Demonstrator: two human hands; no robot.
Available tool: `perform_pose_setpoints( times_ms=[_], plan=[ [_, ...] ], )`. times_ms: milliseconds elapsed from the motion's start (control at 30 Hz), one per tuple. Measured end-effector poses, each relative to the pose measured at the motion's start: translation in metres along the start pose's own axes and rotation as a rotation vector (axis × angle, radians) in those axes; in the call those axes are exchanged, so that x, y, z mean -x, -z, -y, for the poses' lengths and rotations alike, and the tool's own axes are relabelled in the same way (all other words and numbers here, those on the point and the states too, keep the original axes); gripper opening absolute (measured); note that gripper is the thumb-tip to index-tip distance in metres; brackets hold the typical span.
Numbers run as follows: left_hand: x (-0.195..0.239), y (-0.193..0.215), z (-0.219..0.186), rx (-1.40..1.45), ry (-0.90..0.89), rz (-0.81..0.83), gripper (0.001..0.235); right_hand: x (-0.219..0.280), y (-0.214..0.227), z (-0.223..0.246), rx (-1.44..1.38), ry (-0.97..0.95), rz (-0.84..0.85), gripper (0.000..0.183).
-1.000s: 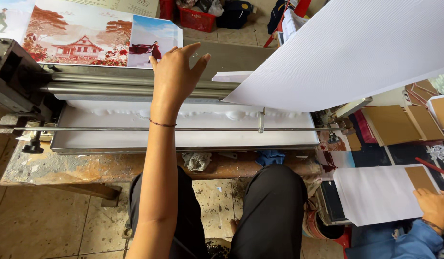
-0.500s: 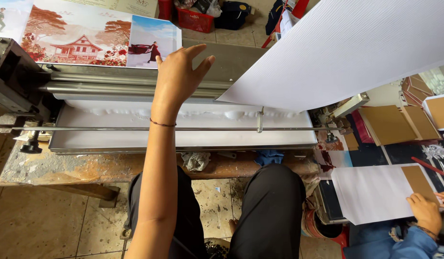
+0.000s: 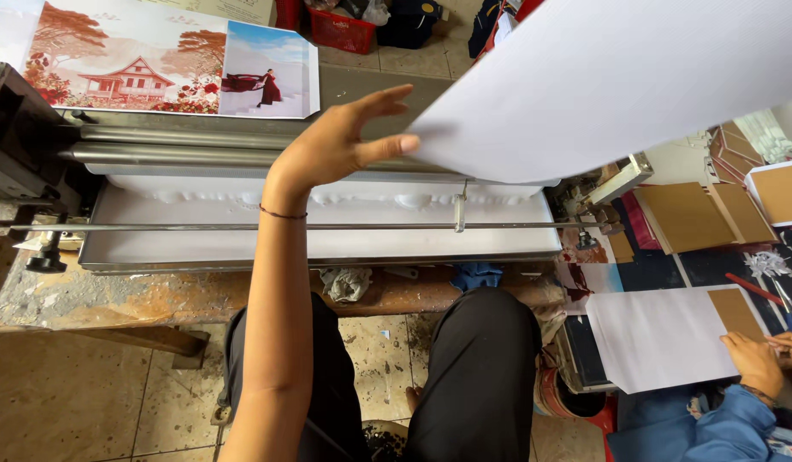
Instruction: The person applies glue to the edges of printed paper sheets using a roller machine. The person feeds sheets through the roller, folds the glued edges, and stacks the prepared sheets to the side.
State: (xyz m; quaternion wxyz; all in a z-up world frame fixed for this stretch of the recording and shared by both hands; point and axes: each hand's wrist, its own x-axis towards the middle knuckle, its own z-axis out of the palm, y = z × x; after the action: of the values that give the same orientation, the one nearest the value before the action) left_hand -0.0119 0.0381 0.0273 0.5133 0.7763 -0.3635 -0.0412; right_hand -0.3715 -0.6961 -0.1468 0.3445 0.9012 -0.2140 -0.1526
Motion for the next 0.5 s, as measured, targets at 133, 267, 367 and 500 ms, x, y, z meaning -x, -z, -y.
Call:
perform_pose_setpoints(
  times_ms=[133,267,367,500],
  plan=[
    [-0.002,-0.004,0.009,0.534,-0.152,0.201,0.078,0.002,0.008,0.003,-0.065,-0.015,0.056,0.042],
    [-0.018,-0.019,0.03,0.706,-0.287,0.074,0.085,0.002,0.015,0.003,-0.111,-0.028,0.093,0.045],
    [-0.03,-0.04,0.037,1.067,-0.23,-0.041,0.091,0.002,0.019,0.003,-0.156,-0.041,0.125,0.048],
    [-0.043,-0.072,0.033,1.483,-0.238,0.025,0.077,-0.001,0.021,0.002,-0.222,-0.059,0.17,0.053]
  ],
)
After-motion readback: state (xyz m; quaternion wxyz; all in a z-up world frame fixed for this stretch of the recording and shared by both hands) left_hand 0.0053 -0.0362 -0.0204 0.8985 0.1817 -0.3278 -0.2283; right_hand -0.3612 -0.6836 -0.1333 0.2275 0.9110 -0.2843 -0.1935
